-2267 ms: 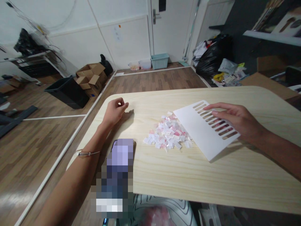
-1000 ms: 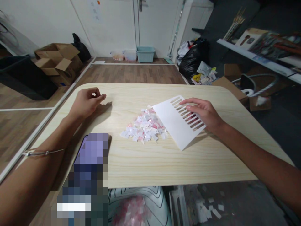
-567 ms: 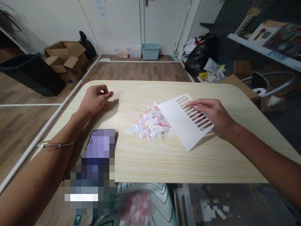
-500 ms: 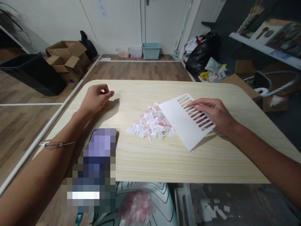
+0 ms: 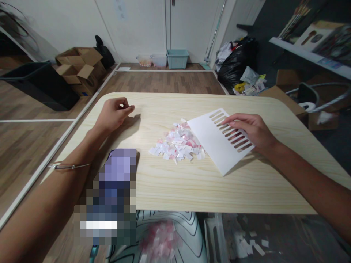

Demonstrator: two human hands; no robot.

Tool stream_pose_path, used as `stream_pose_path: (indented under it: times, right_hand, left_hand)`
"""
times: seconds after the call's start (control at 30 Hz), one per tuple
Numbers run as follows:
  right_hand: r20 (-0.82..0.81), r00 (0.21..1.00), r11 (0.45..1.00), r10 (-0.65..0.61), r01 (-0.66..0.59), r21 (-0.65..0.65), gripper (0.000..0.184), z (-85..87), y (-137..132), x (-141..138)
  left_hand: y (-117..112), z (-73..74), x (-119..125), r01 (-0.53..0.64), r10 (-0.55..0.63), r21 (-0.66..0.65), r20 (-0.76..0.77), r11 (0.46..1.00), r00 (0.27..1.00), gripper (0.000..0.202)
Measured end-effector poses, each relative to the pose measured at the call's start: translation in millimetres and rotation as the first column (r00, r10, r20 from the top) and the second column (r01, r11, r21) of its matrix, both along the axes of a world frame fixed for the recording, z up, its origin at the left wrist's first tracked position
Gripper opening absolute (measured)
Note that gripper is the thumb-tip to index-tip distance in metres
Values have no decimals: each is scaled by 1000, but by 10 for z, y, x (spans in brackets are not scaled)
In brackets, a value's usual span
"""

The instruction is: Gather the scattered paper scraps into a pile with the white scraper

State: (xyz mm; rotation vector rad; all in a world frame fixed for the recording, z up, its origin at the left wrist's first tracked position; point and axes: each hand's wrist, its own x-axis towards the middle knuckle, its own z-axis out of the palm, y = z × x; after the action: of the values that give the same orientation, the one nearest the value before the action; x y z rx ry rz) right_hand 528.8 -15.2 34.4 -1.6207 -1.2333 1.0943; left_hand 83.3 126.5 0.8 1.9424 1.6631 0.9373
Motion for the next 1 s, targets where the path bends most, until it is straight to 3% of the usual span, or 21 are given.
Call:
stream_pose_path:
  times: [0.27,0.53,0.73,0.87,1.0]
  right_hand:
    - [-17,986,982,-168,169,83,15,-14,49,32]
    - [-28,966,952,-256,257,168,20,-145,43,21]
    - [-16,939,913,-344,338,229,23,-92,110,208]
    - [15,950,935,-312,304,183,16,-50,183,343]
    - [31,981,977,-192,188,98,15,-37,153,278]
  left_hand:
    - [23,-55,2,-14,14,6,80,1000,997,45]
    - [-13,-3,27,-22,23,-9,34,1000,999,43]
    - [-8,-13,3,-16,20,-71,64,997,998,41]
    - [-9,-36,-15,6,-2,-48,73,999,997,41]
    - [-2,-64,-25,13,-11,-27,82,1000,997,43]
